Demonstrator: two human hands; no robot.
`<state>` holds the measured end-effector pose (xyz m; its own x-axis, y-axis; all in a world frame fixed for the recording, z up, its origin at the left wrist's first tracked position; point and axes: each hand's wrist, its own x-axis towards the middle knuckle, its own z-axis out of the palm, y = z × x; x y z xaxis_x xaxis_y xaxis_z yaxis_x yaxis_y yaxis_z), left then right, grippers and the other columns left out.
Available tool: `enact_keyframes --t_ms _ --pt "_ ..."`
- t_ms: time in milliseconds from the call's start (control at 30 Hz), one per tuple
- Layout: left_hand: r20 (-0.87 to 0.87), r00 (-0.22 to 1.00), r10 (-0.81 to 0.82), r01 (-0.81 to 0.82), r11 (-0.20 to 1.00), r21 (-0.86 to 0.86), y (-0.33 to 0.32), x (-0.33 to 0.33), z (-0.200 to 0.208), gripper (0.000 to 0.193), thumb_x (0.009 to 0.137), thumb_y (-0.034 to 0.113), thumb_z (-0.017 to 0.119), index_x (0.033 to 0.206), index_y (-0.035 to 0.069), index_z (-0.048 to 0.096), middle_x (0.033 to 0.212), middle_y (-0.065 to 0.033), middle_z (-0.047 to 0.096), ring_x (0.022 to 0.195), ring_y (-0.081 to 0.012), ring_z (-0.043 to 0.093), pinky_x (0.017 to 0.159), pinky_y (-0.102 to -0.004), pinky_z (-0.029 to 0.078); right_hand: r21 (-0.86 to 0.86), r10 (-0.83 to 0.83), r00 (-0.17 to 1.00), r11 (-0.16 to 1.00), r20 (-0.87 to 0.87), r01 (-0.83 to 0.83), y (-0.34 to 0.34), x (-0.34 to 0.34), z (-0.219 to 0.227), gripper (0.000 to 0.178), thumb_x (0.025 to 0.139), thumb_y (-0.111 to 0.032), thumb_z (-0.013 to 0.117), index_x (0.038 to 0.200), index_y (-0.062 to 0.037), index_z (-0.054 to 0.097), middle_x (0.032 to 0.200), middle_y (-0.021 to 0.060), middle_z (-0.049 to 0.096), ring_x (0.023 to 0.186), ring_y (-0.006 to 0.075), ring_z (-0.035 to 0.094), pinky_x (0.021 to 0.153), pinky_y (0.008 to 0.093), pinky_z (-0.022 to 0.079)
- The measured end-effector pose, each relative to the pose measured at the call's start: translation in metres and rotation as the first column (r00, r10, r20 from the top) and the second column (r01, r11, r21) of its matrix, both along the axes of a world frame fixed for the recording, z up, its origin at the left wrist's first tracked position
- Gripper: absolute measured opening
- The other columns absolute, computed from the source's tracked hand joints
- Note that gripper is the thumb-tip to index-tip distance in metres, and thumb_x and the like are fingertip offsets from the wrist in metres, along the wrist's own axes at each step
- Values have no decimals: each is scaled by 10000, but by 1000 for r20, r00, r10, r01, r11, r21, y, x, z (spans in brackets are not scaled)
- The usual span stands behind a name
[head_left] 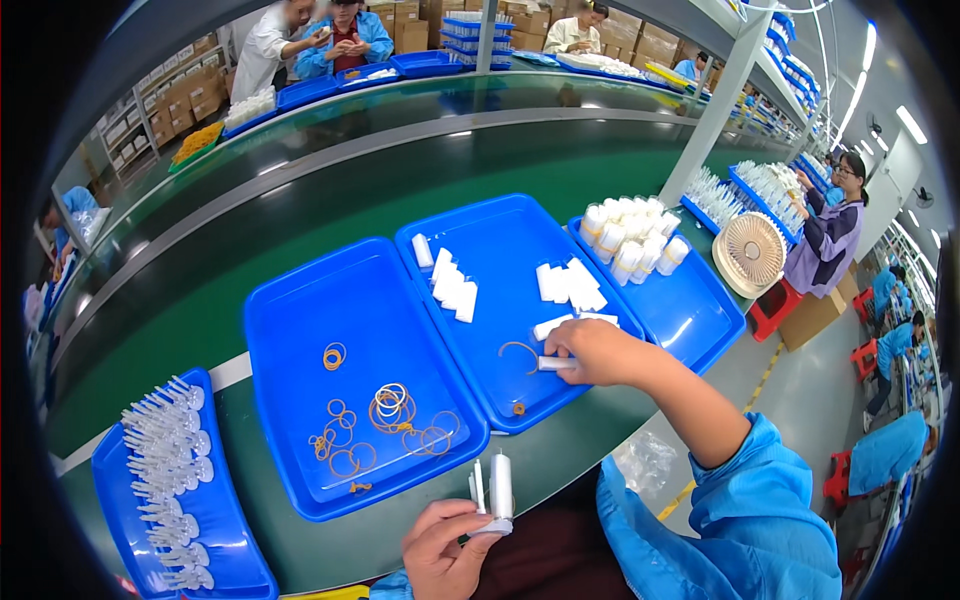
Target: Bundling small plastic components using rubber bands and organizing them in trays on a production line.
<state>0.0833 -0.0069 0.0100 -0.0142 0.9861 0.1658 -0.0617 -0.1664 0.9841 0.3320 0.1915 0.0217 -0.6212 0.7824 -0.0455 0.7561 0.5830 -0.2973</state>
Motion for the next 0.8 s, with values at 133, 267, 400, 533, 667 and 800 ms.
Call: enact_keyframes --t_ms 133,267,400,533,667,800 --pt "-101 995 18 -5 992 127 6 -5 14 95 764 -51 622 852 -16 631 888 -123 590 793 -223 581 706 -287 461 154 227 954 968 -196 -199 -14 -31 7 289 656 -103 703 933 -93 622 926 81 583 942 261 548 776 382 428" --pt "-91 995 26 -5 975 222 9 -4 6 75 774 -31 615 843 -11 638 858 -134 605 780 -244 581 694 -300 459 295 424 873 889 -241 -350 -38 -52 32 288 660 -156 717 929 -128 616 983 23 569 1036 213 495 828 386 349" --pt "-69 998 8 6 978 208 10 -1 0 83 777 -43 601 843 -8 638 845 -132 608 762 -246 580 681 -305 460 266 485 814 871 -321 -414 -48 -54 34 329 659 -179 724 969 -148 618 1021 -15 591 1051 190 505 810 383 322" --pt "-92 996 -4 23 979 203 13 -1 2 97 766 -55 601 840 -6 639 832 -129 609 743 -252 577 664 -310 461 232 498 794 867 -348 -442 -48 -49 34 301 671 -188 723 951 -138 625 950 -15 605 993 170 532 782 369 316" --pt "-93 995 -35 55 974 218 13 -2 2 100 757 -65 603 822 1 640 819 -127 606 737 -259 573 663 -319 458 61 512 719 831 -470 -553 -41 -42 35 249 724 -187 705 951 -113 634 897 5 609 932 148 549 751 320 329" --pt "-114 989 -90 120 950 289 15 -3 0 116 734 -71 609 798 20 645 806 -117 602 725 -271 565 653 -336 451 -442 84 690 710 -719 -547 -53 -42 28 176 800 -180 663 943 -84 627 822 41 608 817 161 560 711 297 364"
